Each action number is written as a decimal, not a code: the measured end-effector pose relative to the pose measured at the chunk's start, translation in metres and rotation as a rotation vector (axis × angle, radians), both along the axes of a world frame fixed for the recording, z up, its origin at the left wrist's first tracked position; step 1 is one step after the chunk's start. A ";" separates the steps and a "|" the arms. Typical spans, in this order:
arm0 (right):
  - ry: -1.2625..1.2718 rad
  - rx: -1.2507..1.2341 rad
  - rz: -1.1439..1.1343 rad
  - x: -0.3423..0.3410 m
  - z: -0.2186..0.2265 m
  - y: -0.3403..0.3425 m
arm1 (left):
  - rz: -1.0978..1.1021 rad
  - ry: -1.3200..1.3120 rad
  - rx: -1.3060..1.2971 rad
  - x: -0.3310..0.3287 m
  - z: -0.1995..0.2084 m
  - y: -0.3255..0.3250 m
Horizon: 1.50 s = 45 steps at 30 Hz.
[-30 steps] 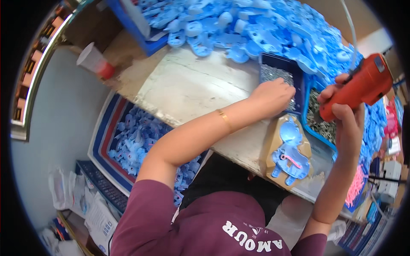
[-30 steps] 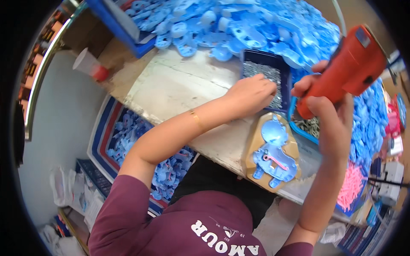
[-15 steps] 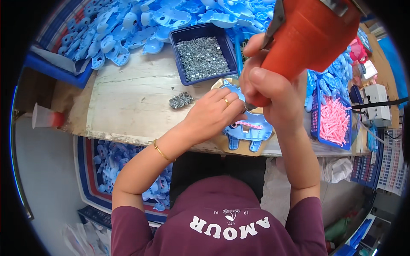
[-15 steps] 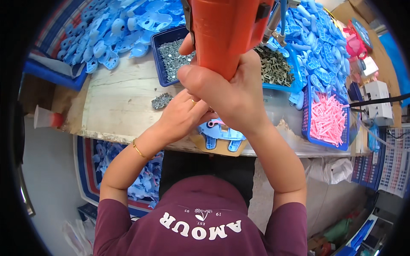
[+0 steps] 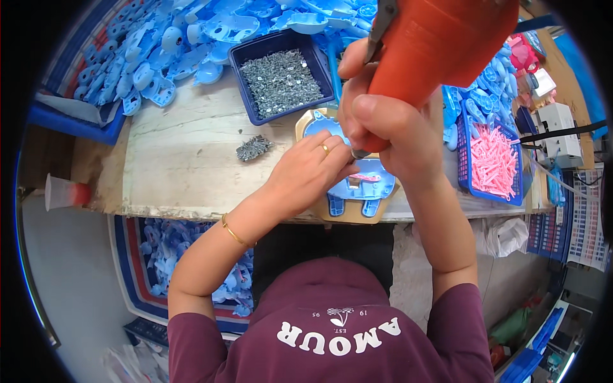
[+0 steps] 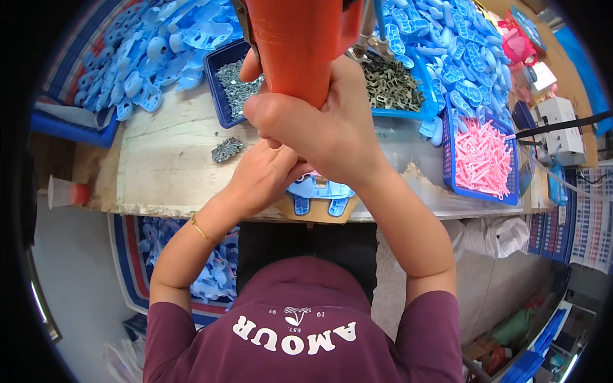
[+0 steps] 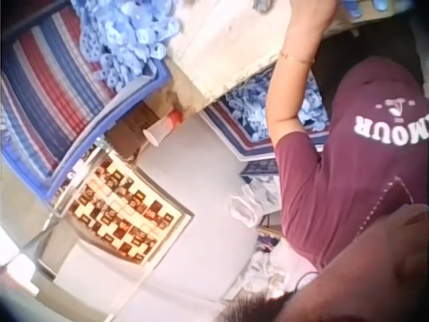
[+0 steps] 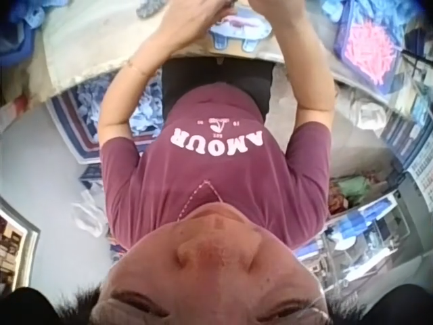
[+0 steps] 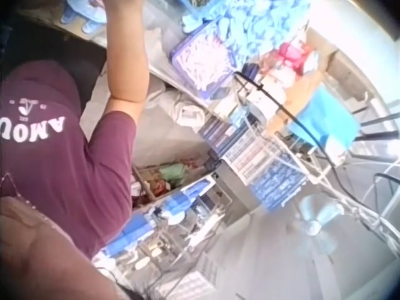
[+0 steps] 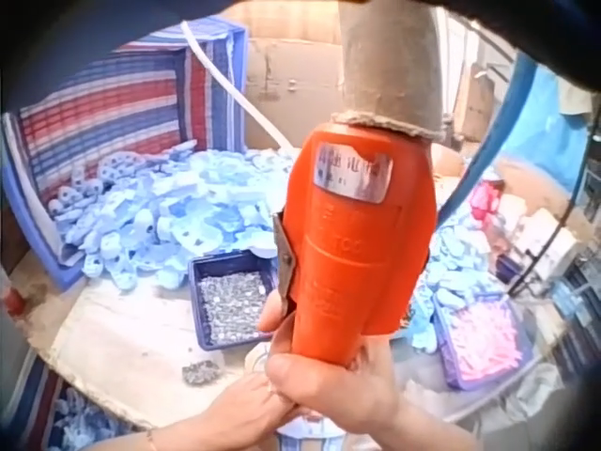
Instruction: Assembling plastic components of a toy at a factory workbench using a pneumatic screwdriver.
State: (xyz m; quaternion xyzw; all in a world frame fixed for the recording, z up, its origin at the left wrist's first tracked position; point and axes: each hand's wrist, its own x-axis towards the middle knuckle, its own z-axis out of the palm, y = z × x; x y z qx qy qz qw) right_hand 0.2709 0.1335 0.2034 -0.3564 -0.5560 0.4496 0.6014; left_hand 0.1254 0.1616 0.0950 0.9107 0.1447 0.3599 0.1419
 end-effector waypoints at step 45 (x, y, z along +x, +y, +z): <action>-0.515 0.345 -0.326 0.021 0.015 -0.030 | 0.028 0.051 -0.010 -0.025 -0.006 -0.038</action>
